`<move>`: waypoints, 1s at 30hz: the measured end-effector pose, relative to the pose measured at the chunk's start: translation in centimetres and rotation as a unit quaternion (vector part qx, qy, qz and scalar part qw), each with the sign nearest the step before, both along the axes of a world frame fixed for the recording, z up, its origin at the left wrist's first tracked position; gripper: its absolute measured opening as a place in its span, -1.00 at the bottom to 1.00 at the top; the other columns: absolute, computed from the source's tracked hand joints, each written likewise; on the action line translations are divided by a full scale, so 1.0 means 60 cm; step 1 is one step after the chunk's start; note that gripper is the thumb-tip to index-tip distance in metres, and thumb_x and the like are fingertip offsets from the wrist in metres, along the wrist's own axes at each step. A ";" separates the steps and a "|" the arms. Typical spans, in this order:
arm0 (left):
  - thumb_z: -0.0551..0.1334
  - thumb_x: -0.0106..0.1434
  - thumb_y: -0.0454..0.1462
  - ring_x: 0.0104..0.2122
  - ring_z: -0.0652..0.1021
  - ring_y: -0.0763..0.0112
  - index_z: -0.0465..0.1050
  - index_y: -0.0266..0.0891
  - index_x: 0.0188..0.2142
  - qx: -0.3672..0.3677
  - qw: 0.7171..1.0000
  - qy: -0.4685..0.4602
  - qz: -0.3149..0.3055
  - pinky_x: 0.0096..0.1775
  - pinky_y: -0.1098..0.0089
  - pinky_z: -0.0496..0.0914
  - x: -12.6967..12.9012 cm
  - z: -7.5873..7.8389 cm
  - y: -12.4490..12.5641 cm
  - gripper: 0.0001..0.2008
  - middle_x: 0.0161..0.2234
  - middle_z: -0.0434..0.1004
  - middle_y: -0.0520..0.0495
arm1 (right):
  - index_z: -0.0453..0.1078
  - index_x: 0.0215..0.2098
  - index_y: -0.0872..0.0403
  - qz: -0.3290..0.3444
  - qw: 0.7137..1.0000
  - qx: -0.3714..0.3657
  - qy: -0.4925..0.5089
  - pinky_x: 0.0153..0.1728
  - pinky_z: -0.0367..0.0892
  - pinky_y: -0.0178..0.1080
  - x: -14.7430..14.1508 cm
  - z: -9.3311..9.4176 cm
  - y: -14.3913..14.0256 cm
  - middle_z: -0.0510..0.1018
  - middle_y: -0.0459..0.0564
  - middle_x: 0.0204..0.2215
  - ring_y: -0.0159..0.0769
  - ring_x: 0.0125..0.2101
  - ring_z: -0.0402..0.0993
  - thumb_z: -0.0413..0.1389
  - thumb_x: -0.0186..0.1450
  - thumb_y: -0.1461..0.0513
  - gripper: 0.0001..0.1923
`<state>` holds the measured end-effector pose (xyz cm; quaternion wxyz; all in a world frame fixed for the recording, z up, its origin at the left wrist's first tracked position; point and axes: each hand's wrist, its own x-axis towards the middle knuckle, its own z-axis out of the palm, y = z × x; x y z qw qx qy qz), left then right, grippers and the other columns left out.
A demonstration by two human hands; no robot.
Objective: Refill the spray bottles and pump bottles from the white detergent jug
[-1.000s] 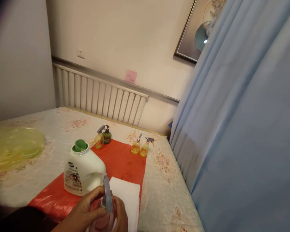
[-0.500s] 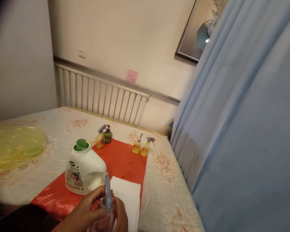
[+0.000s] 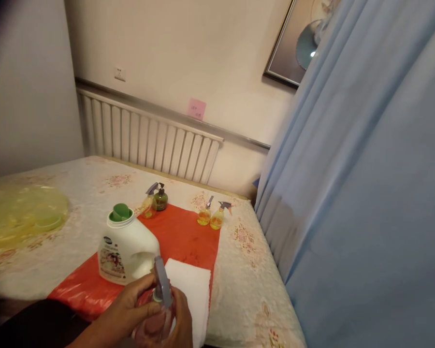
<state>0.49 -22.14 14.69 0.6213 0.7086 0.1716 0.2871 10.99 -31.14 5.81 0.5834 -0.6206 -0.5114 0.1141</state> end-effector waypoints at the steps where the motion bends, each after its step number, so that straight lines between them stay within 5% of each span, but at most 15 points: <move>1: 0.30 0.07 -0.24 -0.22 0.49 0.20 0.51 -0.20 -0.30 0.002 1.000 0.000 0.008 -0.12 0.32 0.36 0.001 0.001 -0.002 -0.83 -0.30 0.54 0.00 | 0.36 0.03 -0.06 0.020 1.000 -0.001 0.016 -0.17 0.54 -0.27 0.002 0.006 -0.001 0.61 -0.08 -0.17 -0.10 -0.18 0.61 0.23 -0.18 0.46 -0.22; 12: 0.28 0.06 -0.25 -0.23 0.53 0.13 0.48 -0.19 -0.30 0.050 0.991 0.040 0.121 -0.15 0.28 0.39 0.011 -0.009 -0.022 -0.83 -0.31 0.57 -0.04 | 0.33 0.08 -0.02 0.036 0.998 0.011 0.048 0.01 0.44 -0.16 0.008 0.024 -0.011 0.55 -0.01 -0.05 -0.07 -0.03 0.52 0.25 -0.09 0.42 -0.27; 19: 0.21 0.26 -0.14 -0.08 0.50 0.16 0.43 -0.15 0.00 0.030 0.999 0.025 0.012 0.00 0.29 0.37 0.000 -0.021 -0.017 -0.67 -0.15 0.56 -0.07 | 0.33 0.09 0.01 0.043 0.998 -0.010 0.053 -0.05 0.47 -0.16 0.009 0.036 -0.018 0.57 0.01 -0.08 -0.08 -0.08 0.55 0.26 -0.05 0.39 -0.30; 22: 0.16 0.30 -0.12 -0.11 0.50 0.17 0.48 -0.17 -0.11 0.020 0.999 0.040 -0.030 0.00 0.28 0.37 -0.006 -0.018 -0.008 -0.74 -0.18 0.56 -0.06 | 0.31 0.11 0.01 0.043 0.996 -0.026 0.072 -0.01 0.45 -0.15 0.007 0.044 -0.020 0.55 0.02 -0.03 -0.08 -0.04 0.53 0.28 -0.05 0.38 -0.27; 26: 0.21 0.24 -0.15 -0.11 0.51 0.16 0.48 -0.19 -0.15 0.004 1.000 0.016 -0.019 -0.01 0.27 0.37 -0.002 -0.014 -0.004 -0.76 -0.18 0.57 -0.06 | 0.31 0.11 0.01 0.046 0.994 -0.031 0.091 0.03 0.43 -0.13 0.005 0.047 -0.020 0.56 0.03 -0.02 -0.07 -0.02 0.53 0.29 -0.04 0.39 -0.27; 30: 0.30 0.10 -0.21 -0.19 0.54 0.14 0.49 -0.22 -0.25 -0.003 0.998 0.018 0.060 -0.09 0.27 0.39 0.008 -0.014 -0.016 -0.79 -0.28 0.58 -0.06 | 0.36 0.05 -0.03 0.080 0.990 -0.019 0.116 -0.02 0.45 -0.17 0.007 0.041 -0.020 0.57 -0.04 -0.07 -0.11 -0.07 0.55 0.27 -0.05 0.44 -0.31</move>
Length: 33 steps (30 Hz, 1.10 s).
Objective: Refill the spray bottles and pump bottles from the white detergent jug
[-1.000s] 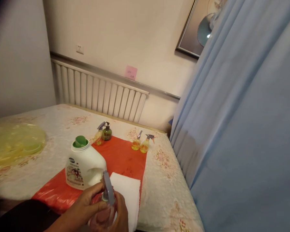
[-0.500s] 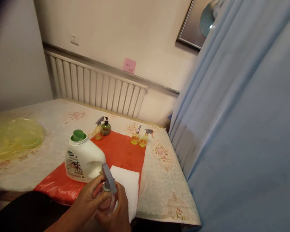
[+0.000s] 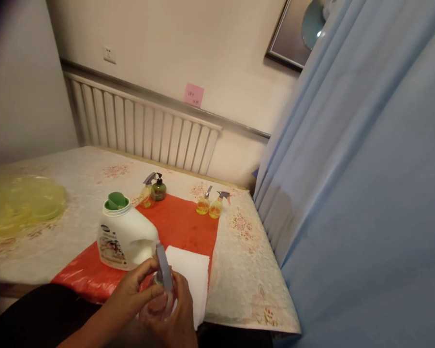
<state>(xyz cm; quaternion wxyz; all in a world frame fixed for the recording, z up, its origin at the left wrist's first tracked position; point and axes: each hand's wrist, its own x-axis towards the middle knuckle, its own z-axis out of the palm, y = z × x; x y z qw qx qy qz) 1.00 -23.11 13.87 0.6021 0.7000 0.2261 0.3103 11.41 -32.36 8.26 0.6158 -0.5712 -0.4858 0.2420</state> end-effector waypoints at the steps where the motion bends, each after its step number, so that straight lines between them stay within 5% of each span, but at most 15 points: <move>1: 0.31 0.07 -0.22 -0.20 0.54 0.14 0.49 -0.21 -0.28 0.000 1.000 0.004 0.023 -0.10 0.27 0.40 0.002 -0.001 -0.004 -0.80 -0.29 0.58 -0.05 | 0.38 0.03 -0.04 0.002 1.000 0.005 -0.001 -0.03 0.46 -0.18 0.001 -0.002 0.000 0.57 -0.05 -0.08 -0.11 -0.07 0.55 0.26 -0.06 0.44 -0.33; 5: 0.31 0.03 -0.25 -0.18 0.54 0.14 0.46 -0.18 -0.22 -0.029 0.999 0.000 0.040 -0.11 0.28 0.41 0.003 -0.008 -0.010 -0.73 -0.28 0.58 -0.02 | 0.36 0.05 -0.02 -0.004 1.000 0.013 -0.005 -0.03 0.45 -0.18 0.005 -0.011 0.001 0.56 -0.04 -0.07 -0.09 -0.06 0.53 0.28 -0.08 0.43 -0.29; 12: 0.21 0.24 -0.16 -0.12 0.52 0.17 0.47 -0.16 -0.16 -0.006 0.996 0.009 -0.088 -0.02 0.27 0.39 -0.008 -0.013 0.005 -0.78 -0.22 0.56 -0.04 | 0.35 0.04 0.01 -0.030 0.999 -0.005 -0.023 -0.15 0.51 -0.22 0.001 -0.009 0.001 0.59 -0.03 -0.16 -0.13 -0.17 0.58 0.28 -0.05 0.39 -0.34; 19: 0.28 0.17 -0.18 -0.07 0.53 0.11 0.48 -0.18 -0.14 -0.048 0.997 -0.022 -0.050 0.01 0.24 0.39 -0.003 -0.012 -0.001 -0.74 -0.17 0.60 -0.07 | 0.36 0.03 -0.01 -0.011 1.000 -0.012 0.006 -0.07 0.48 -0.19 0.000 -0.015 -0.001 0.58 -0.05 -0.11 -0.13 -0.11 0.56 0.27 -0.09 0.45 -0.30; 25: 0.28 0.17 -0.21 -0.04 0.51 0.10 0.50 -0.19 -0.15 -0.029 0.999 -0.010 -0.015 0.03 0.23 0.37 -0.005 0.005 0.005 -0.75 -0.13 0.59 -0.08 | 0.36 0.05 0.02 -0.036 0.999 -0.013 -0.022 -0.05 0.47 -0.17 0.000 -0.010 -0.002 0.58 0.00 -0.09 -0.10 -0.09 0.55 0.28 -0.07 0.39 -0.32; 33: 0.25 0.24 -0.14 -0.24 0.53 0.26 0.42 -0.20 -0.20 -0.047 0.997 -0.046 -0.048 -0.21 0.34 0.42 -0.012 0.050 0.021 -0.79 -0.31 0.53 -0.01 | 0.34 0.10 0.03 -0.072 0.995 -0.017 -0.067 -0.02 0.45 -0.17 0.012 -0.057 0.001 0.56 0.05 -0.02 -0.03 -0.02 0.52 0.31 -0.14 0.37 -0.21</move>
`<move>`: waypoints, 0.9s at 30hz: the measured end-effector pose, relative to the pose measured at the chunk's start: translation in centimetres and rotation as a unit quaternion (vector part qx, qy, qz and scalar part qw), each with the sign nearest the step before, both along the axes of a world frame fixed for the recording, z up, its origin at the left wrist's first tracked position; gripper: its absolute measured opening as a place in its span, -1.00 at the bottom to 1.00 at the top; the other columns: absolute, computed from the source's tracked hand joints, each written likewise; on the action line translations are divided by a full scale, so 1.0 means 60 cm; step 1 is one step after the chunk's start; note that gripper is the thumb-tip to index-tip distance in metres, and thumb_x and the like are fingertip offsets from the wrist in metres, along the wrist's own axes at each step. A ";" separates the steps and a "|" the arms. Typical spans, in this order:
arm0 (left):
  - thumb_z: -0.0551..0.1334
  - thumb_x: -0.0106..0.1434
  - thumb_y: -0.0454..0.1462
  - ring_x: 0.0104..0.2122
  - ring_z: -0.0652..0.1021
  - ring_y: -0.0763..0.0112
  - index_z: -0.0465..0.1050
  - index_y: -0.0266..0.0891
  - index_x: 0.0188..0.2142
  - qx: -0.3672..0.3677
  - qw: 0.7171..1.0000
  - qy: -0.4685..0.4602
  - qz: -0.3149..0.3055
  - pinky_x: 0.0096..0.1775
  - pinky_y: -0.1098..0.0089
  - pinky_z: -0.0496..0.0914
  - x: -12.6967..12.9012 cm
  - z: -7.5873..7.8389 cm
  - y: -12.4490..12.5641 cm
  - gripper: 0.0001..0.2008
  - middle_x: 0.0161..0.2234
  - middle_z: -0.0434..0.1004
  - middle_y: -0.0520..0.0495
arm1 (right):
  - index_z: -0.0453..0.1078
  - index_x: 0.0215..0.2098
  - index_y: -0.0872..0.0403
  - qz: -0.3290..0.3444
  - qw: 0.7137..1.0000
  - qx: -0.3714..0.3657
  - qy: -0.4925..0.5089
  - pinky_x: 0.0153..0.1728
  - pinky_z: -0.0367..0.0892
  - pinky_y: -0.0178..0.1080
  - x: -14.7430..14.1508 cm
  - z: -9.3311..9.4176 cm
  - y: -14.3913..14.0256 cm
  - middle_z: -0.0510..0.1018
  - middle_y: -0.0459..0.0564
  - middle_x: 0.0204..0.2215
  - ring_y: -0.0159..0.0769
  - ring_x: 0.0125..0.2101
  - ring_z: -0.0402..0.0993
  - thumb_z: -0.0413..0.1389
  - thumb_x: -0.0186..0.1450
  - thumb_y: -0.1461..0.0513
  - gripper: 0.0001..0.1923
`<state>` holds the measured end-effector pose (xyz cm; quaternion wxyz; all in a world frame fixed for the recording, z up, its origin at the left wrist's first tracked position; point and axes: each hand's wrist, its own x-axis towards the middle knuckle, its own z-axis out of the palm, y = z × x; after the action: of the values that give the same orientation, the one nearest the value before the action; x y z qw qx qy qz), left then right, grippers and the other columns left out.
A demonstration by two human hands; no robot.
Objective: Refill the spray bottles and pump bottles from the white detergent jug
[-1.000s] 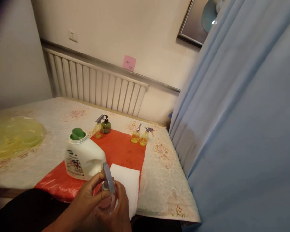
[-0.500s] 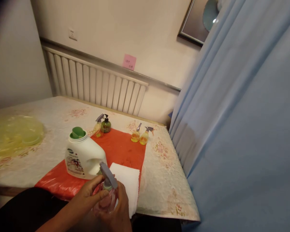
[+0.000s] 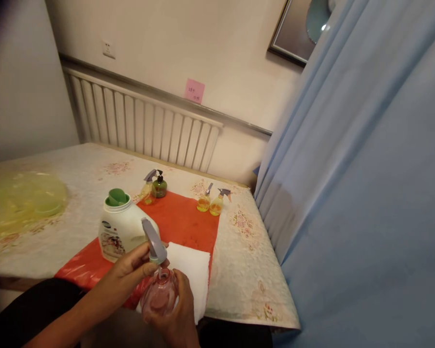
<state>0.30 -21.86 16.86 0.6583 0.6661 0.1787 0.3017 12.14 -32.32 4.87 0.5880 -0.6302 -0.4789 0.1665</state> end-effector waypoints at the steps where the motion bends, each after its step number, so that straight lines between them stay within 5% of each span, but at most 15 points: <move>1: 0.25 0.24 -0.14 -0.26 0.53 0.27 0.41 -0.21 -0.22 0.005 1.000 -0.002 0.006 -0.23 0.35 0.42 -0.001 0.006 0.001 -0.79 -0.32 0.53 -0.02 | 0.33 0.11 0.03 -0.001 1.000 0.001 0.003 -0.02 0.45 -0.17 0.000 -0.003 0.000 0.55 0.05 -0.02 -0.03 -0.02 0.51 0.31 -0.15 0.37 -0.19; 9: 0.13 0.32 -0.09 -0.34 0.54 0.33 0.32 -0.20 -0.14 0.011 0.997 -0.029 0.069 -0.19 0.27 0.46 -0.012 0.035 0.005 -0.75 -0.25 0.54 -0.05 | 0.35 0.08 0.03 -0.008 0.999 -0.028 0.015 0.00 0.44 -0.17 -0.004 0.013 -0.005 0.55 0.03 -0.02 -0.03 -0.01 0.50 0.29 -0.12 0.37 -0.24; 14: 0.18 0.28 -0.13 -0.34 0.52 0.30 0.38 -0.19 -0.30 0.128 0.989 0.078 0.007 -0.27 0.34 0.42 -0.018 0.035 0.003 -0.83 -0.37 0.51 -0.01 | 0.32 0.10 0.05 -0.004 1.000 -0.027 0.006 0.06 0.39 -0.17 -0.004 0.017 -0.005 0.53 0.05 0.00 -0.05 0.02 0.48 0.29 -0.13 0.38 -0.21; 18: 0.11 0.34 -0.11 -0.27 0.56 0.28 0.34 -0.19 -0.18 0.077 0.995 0.016 0.054 -0.16 0.28 0.46 -0.022 0.036 0.008 -0.79 -0.24 0.55 -0.06 | 0.33 0.09 0.03 -0.007 1.000 -0.022 0.003 0.02 0.42 -0.19 -0.005 0.009 -0.002 0.55 0.02 -0.03 -0.06 -0.01 0.50 0.29 -0.13 0.38 -0.22; 22: 0.18 0.31 -0.09 -0.27 0.58 0.25 0.37 -0.20 -0.24 0.076 0.997 0.020 0.009 -0.18 0.28 0.49 -0.034 0.034 0.010 -0.78 -0.26 0.57 -0.08 | 0.34 0.08 0.02 -0.009 1.000 -0.027 0.003 -0.01 0.43 -0.18 -0.007 0.008 0.001 0.55 0.03 -0.03 -0.04 -0.02 0.49 0.30 -0.13 0.35 -0.23; 27: 0.22 0.28 -0.04 -0.20 0.60 0.20 0.42 -0.18 -0.11 0.015 0.986 -0.053 0.156 -0.13 0.29 0.50 -0.085 0.012 0.032 -0.68 -0.18 0.60 -0.09 | 0.34 0.03 0.00 0.002 0.998 -0.055 0.007 -0.05 0.46 -0.18 0.004 0.020 0.004 0.56 -0.02 -0.09 -0.06 -0.07 0.53 0.22 -0.14 0.39 -0.28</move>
<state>-4.81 -19.97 17.57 0.6016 0.6227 0.2411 0.4384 12.40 -32.05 6.06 0.5551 -0.6598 -0.4660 0.1983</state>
